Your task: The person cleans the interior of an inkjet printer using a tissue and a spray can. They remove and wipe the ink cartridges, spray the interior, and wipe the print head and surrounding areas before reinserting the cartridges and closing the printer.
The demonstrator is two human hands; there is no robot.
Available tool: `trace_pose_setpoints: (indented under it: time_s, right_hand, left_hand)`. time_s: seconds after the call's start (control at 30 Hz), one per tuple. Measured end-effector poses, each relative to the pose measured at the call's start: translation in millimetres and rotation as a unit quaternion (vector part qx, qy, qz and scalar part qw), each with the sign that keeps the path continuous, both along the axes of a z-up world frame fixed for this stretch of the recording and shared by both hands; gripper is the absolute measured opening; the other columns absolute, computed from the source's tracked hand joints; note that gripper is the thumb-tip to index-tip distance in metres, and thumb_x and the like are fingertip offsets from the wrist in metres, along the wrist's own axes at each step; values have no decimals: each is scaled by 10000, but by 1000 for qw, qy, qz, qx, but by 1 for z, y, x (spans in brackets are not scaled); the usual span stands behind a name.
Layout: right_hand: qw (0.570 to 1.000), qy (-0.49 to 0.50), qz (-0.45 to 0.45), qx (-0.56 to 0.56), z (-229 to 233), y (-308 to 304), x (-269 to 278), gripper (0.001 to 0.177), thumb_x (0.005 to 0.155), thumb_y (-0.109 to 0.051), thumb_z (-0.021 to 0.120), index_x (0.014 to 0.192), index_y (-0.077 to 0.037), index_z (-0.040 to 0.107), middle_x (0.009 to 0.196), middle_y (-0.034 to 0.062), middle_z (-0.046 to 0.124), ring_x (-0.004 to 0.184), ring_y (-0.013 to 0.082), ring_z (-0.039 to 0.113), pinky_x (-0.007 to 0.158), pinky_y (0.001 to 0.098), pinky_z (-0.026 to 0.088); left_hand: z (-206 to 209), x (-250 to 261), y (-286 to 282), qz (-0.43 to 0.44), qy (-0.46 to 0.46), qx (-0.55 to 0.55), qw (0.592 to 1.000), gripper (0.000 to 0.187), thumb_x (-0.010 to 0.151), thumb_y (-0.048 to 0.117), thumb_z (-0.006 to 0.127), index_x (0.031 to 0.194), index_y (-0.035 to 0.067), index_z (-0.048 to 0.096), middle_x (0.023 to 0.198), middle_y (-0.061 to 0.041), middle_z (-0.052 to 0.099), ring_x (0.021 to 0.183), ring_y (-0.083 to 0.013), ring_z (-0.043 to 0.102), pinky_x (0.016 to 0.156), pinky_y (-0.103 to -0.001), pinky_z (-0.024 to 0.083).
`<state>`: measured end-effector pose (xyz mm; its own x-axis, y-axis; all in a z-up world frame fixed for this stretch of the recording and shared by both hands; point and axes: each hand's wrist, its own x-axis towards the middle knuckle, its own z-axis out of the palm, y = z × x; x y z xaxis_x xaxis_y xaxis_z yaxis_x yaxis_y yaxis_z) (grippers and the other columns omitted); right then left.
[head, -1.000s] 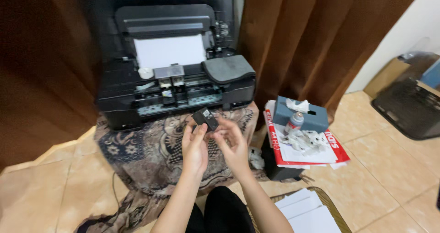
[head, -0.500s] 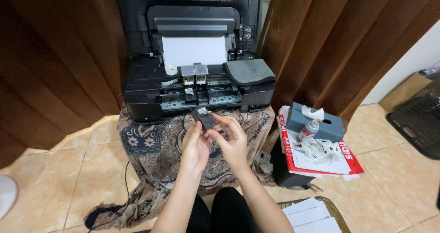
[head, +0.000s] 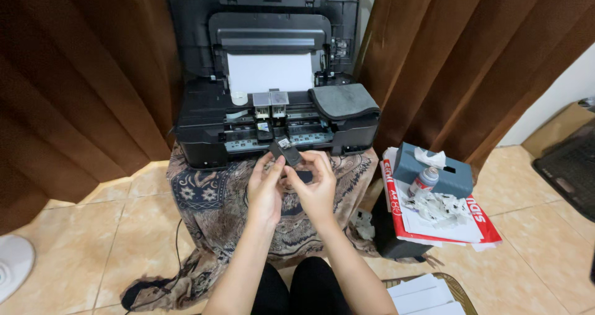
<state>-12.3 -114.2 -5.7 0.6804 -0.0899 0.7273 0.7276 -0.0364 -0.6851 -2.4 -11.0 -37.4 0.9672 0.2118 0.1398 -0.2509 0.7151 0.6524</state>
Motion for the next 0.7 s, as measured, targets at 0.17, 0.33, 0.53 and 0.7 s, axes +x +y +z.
trace_pose_setpoints:
  time_s: [0.17,0.33,0.53,0.7]
  right_hand:
    - [1000,-3,-27,-8,-3,-1,19,268,836,14,796,1068,37,664,1081,58,605,936,126,650,837,265,556]
    - [991,-39,-116,-46,3,-2,41,264,826,-54,834,1015,9,661,994,53,635,881,133,679,801,257,559]
    - [979,-62,-169,-91,9,14,54,315,801,-112,857,1012,3,654,973,80,628,848,183,657,776,297,532]
    - [968,-38,-213,-131,12,23,53,329,785,-140,868,956,11,631,907,102,585,813,250,573,731,353,484]
  left_hand:
    - [4,-18,9,14,12,25,1000,454,956,185,673,1346,11,522,1068,-120,724,853,-151,686,704,-277,512]
    - [5,-31,16,34,-5,80,996,426,982,200,603,1348,11,494,1104,-176,764,793,-149,674,672,-263,493]
    - [6,-33,26,48,-24,99,994,374,1017,199,567,1338,13,528,1025,-196,762,775,-142,644,670,-260,477]
    - [1,-32,34,55,-20,88,994,350,1027,199,550,1324,14,540,969,-192,756,772,-142,646,700,-276,494]
